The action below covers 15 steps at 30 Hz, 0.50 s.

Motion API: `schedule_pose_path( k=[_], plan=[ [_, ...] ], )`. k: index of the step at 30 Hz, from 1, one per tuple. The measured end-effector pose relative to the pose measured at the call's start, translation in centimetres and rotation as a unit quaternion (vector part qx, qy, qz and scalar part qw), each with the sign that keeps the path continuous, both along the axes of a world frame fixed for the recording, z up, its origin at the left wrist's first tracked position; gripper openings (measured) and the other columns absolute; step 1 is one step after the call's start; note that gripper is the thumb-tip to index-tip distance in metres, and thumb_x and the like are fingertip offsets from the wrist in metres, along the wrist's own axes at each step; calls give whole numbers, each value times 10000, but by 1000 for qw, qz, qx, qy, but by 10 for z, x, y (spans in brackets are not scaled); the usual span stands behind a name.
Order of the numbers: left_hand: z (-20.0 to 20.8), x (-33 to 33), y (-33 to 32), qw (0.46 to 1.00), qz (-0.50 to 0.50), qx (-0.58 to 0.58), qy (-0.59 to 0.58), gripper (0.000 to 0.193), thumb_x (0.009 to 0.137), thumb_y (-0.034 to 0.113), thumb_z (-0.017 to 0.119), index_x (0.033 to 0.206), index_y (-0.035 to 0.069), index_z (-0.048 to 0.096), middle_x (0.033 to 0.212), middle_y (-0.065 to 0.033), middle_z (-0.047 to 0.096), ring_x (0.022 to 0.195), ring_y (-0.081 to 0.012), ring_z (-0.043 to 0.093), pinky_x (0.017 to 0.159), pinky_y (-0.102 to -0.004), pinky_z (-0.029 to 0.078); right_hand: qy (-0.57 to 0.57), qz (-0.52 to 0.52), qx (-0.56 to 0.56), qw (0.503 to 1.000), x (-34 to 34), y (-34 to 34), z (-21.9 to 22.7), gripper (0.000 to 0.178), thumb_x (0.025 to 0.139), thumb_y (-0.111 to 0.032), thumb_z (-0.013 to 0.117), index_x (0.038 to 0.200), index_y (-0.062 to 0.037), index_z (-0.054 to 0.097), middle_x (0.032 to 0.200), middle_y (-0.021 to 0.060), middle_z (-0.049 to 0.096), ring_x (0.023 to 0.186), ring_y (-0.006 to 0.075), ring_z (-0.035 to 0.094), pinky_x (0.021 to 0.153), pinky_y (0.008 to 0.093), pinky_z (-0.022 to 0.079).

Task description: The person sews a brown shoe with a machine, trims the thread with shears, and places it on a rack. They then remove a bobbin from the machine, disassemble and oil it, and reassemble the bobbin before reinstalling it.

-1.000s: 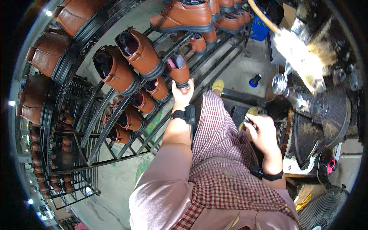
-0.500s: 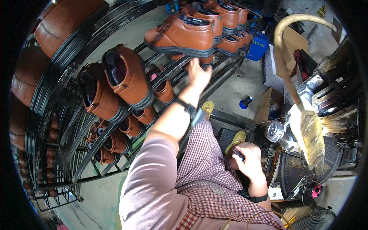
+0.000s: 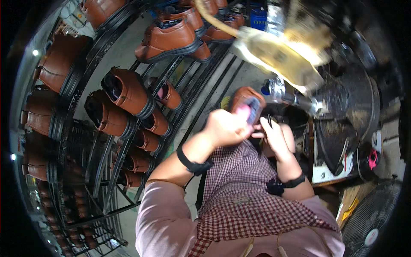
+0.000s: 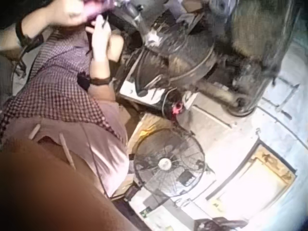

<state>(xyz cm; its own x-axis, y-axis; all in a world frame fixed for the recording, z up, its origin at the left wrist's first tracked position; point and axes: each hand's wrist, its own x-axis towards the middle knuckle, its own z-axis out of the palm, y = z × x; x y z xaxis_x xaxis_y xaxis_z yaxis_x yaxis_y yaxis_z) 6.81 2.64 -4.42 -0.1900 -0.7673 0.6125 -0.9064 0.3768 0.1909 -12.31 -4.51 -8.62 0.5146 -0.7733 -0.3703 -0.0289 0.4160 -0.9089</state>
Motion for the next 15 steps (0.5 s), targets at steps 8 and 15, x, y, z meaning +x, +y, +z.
schedule_pose_path(
  k=[8,15],
  plan=[
    [24,-61,46,555,99,45,825,561,885,321,531,1373,72,411,1311,-154,503,1198,-293,495,1031,-417,364,-138,-4,-1,990,-45,21,24,338,780,9,598,1117,16,574,957,43,638,834,125,620,737,260,503],
    [-7,-63,52,585,-69,-102,802,689,853,293,472,1469,96,235,1438,-168,367,1287,-350,399,1066,-484,335,-71,-37,-16,997,-38,-11,40,272,937,-261,572,822,-16,582,763,92,654,603,147,631,539,252,489]
  ],
)
